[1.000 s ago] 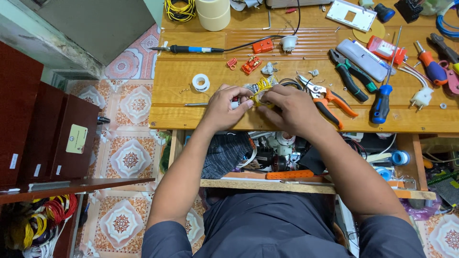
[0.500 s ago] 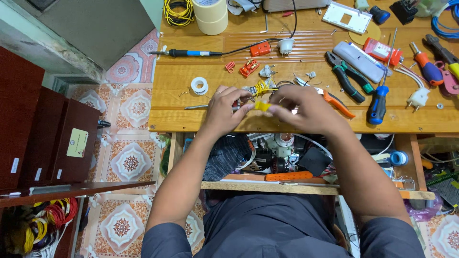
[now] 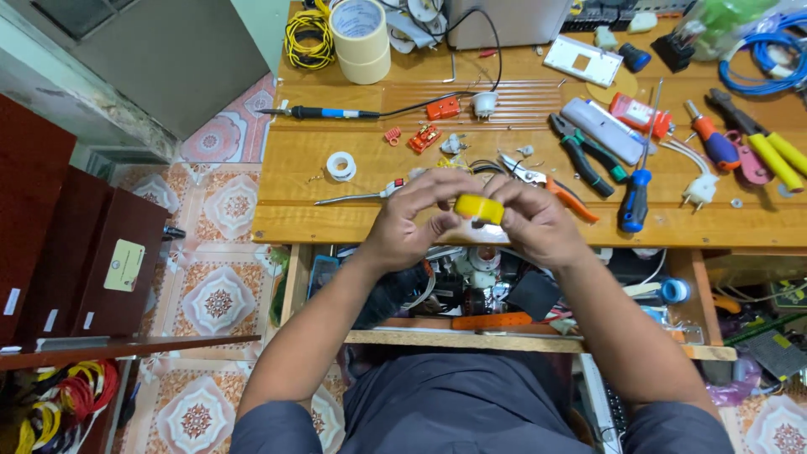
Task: Wiring and assembling electrical components on a workbench
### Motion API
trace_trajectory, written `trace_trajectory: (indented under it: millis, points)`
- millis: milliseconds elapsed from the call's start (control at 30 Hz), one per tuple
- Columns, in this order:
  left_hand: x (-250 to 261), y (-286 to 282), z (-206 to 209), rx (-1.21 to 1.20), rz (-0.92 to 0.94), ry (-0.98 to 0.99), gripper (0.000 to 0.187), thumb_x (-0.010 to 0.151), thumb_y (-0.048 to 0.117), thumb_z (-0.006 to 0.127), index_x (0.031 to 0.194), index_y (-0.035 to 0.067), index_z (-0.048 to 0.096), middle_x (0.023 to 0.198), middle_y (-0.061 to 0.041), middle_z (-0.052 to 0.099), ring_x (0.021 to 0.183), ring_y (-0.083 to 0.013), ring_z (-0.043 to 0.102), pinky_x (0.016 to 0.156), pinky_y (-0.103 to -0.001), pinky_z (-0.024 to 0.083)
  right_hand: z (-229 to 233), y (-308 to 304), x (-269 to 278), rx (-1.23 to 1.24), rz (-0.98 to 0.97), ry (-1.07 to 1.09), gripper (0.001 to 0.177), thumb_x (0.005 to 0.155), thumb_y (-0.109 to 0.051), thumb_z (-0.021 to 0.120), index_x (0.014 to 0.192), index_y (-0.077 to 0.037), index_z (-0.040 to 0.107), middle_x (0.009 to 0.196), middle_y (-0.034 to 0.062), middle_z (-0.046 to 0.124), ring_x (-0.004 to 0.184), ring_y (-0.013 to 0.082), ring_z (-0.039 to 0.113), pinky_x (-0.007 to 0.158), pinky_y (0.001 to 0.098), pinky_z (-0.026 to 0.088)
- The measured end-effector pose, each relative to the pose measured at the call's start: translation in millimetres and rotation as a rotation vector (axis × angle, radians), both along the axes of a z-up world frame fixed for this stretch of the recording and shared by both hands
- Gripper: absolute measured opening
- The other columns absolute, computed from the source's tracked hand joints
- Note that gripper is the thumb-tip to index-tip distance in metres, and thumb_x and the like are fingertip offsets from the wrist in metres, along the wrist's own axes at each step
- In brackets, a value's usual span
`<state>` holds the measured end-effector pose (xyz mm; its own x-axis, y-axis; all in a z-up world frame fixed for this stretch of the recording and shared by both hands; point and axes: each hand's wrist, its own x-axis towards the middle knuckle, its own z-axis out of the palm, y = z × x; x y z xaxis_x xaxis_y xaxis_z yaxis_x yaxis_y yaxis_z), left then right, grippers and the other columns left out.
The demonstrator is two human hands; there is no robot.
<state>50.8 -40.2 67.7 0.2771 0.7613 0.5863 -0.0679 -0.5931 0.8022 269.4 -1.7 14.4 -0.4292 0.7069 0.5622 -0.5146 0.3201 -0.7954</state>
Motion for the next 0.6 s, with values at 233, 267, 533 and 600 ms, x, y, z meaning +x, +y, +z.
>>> trace_trajectory:
  millis: [233, 267, 533, 600]
  points:
    - [13, -5, -6, 0.076, 0.172, 0.085, 0.026, 0.094, 0.026, 0.078, 0.114, 0.011, 0.074, 0.109, -0.008, 0.073, 0.097, -0.0284, 0.068, 0.089, -0.041, 0.053, 14, -1, 16, -0.089, -0.240, -0.201, 0.035, 0.103, -0.016, 0.058, 0.132, 0.005, 0.063, 0.113, 0.0157, 0.069, 0.104, 0.0154, 0.062, 0.092, 0.0325, 0.050]
    - [14, -6, -6, 0.147, 0.267, 0.171, 0.025, 0.093, 0.028, 0.077, 0.111, 0.011, 0.074, 0.105, -0.007, 0.073, 0.095, -0.0294, 0.066, 0.088, -0.042, 0.052, 17, -2, 18, -0.065, -0.245, -0.210, 0.045, 0.106, -0.027, 0.054, 0.133, 0.008, 0.060, 0.114, 0.0178, 0.069, 0.104, 0.0178, 0.063, 0.091, 0.0364, 0.054]
    - [31, -16, -19, 0.287, 0.476, 0.376, 0.022, 0.093, 0.030, 0.076, 0.107, 0.013, 0.073, 0.097, -0.004, 0.071, 0.095, -0.0299, 0.063, 0.085, -0.044, 0.053, 16, -11, 12, 0.035, -0.351, -0.333, 0.051, 0.086, -0.005, 0.083, 0.131, 0.009, 0.064, 0.117, 0.0170, 0.066, 0.104, 0.0192, 0.065, 0.091, 0.0335, 0.058]
    - [32, -17, -17, 0.293, 0.504, 0.374, 0.022, 0.092, 0.027, 0.077, 0.106, 0.011, 0.073, 0.096, -0.006, 0.071, 0.092, -0.0313, 0.061, 0.084, -0.045, 0.052, 12, -10, 12, 0.004, -0.367, -0.307, 0.040, 0.088, -0.001, 0.080, 0.126, 0.008, 0.067, 0.118, 0.0189, 0.065, 0.097, 0.0166, 0.064, 0.086, 0.0329, 0.060]
